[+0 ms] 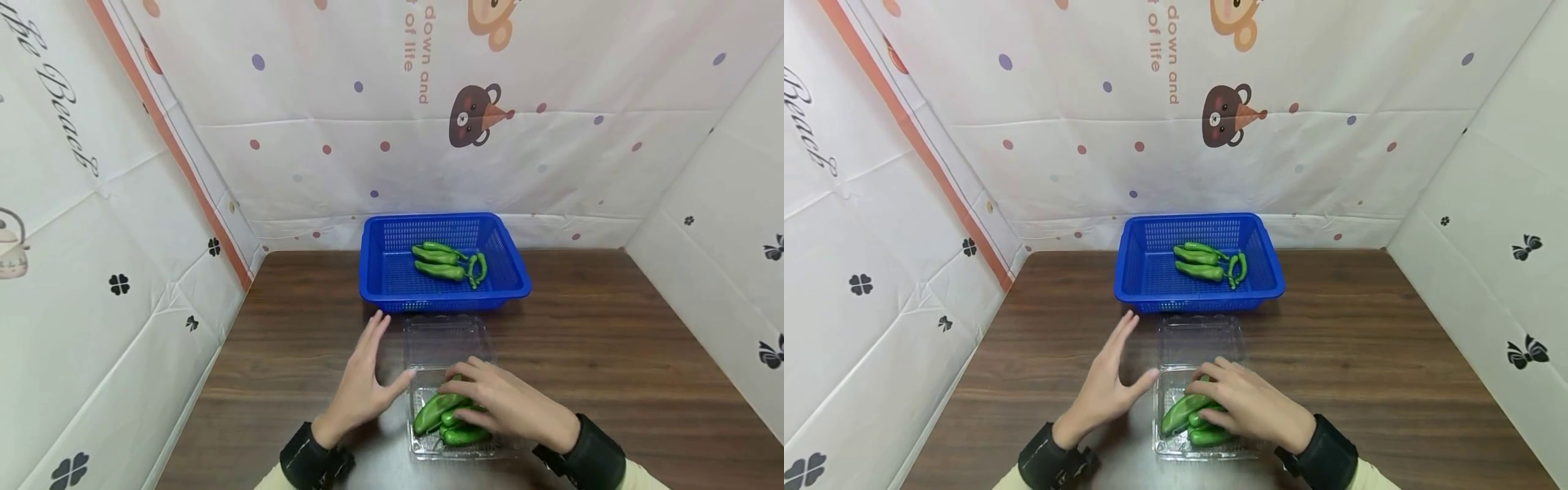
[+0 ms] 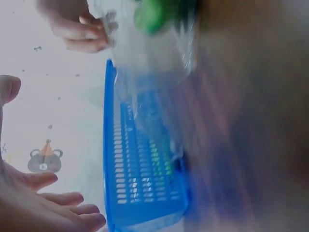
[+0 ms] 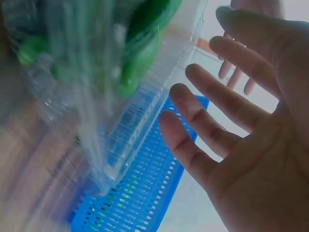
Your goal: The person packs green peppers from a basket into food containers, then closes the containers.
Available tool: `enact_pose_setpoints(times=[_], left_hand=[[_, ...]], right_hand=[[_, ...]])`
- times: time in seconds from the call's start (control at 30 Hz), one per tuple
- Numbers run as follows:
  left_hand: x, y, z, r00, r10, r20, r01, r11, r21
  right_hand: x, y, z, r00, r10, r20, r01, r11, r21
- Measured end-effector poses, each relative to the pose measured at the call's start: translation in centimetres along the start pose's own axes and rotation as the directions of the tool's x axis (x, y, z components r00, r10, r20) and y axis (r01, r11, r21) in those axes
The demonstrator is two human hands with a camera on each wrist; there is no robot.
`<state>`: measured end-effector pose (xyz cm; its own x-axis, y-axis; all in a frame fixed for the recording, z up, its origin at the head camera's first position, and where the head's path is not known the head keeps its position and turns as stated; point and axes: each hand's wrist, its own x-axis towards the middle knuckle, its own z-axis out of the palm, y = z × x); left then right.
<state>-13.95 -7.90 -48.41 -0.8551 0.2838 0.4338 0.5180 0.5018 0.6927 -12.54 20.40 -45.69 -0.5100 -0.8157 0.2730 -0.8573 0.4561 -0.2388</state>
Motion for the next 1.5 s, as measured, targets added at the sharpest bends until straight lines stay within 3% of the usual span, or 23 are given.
enact_pose_setpoints(times=[0.33, 0.6, 1.1, 1.5], left_hand=[[4.3, -1.5, -1.3, 0.993, -0.036, -0.116, 0.038, 0.999, 0.020], [6.9, -2.1, -2.0, 0.989, -0.106, -0.108, 0.116, 0.988, 0.098], [10.1, -3.4, -1.9, 0.982, -0.171, -0.084, 0.180, 0.977, 0.117], [11.1, -5.1, -1.5, 0.968, -0.242, -0.062, 0.250, 0.953, 0.173]], right_hand=[[2.7, 2.4, -1.8, 0.994, -0.045, -0.096, 0.037, 0.996, -0.082], [4.1, 4.0, -3.5, 0.991, -0.003, -0.137, -0.008, 0.996, -0.083], [5.6, 6.9, -4.8, 0.986, 0.103, -0.134, -0.115, 0.990, -0.083], [7.8, 8.9, -5.8, 0.981, 0.161, -0.109, -0.171, 0.981, -0.090]])
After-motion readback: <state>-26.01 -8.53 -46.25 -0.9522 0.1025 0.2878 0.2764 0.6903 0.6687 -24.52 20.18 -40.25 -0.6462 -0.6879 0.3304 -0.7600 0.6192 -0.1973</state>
